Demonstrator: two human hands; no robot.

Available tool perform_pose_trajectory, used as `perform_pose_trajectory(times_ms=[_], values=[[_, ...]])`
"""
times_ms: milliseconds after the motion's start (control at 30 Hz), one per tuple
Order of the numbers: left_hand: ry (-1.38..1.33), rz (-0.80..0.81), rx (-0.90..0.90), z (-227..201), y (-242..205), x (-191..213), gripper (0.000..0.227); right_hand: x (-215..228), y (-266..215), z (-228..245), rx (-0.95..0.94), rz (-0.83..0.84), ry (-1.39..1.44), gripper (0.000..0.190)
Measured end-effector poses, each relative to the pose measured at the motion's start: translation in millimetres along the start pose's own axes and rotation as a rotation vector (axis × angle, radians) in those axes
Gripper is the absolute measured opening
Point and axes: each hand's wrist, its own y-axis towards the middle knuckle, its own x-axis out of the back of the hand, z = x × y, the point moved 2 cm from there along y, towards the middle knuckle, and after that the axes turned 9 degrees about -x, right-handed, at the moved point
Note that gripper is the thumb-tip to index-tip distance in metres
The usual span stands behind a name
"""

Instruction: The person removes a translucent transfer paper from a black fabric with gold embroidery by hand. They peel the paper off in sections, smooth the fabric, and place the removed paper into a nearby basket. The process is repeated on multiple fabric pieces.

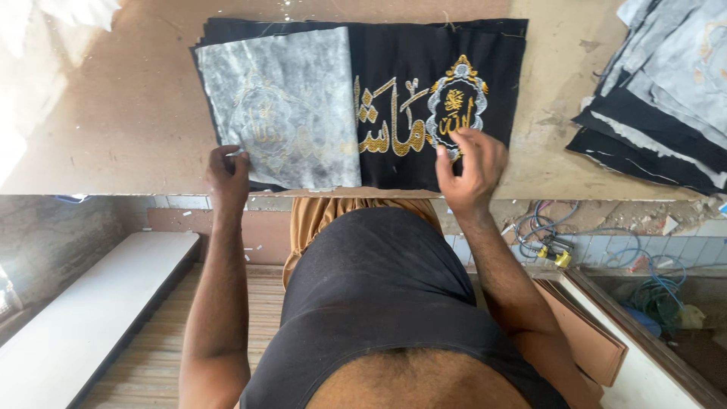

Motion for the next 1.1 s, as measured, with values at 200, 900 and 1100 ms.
perform_pose_trajectory(times_ms=[200,900,1100], values=[[-0.077,-0.023,-0.233,10,7,30,0.012,-117,-4,120,0.437,0.510,0.337,0.044],[0.229,0.286,-0.553,65,9,53,0.104,-239,-59,231,-0.001,0.242,0.009,0.024],[0.313,0.204,-0.667,50,7,31,0.079,-237,-58,251,0.147,0.259,-0.130,0.021]])
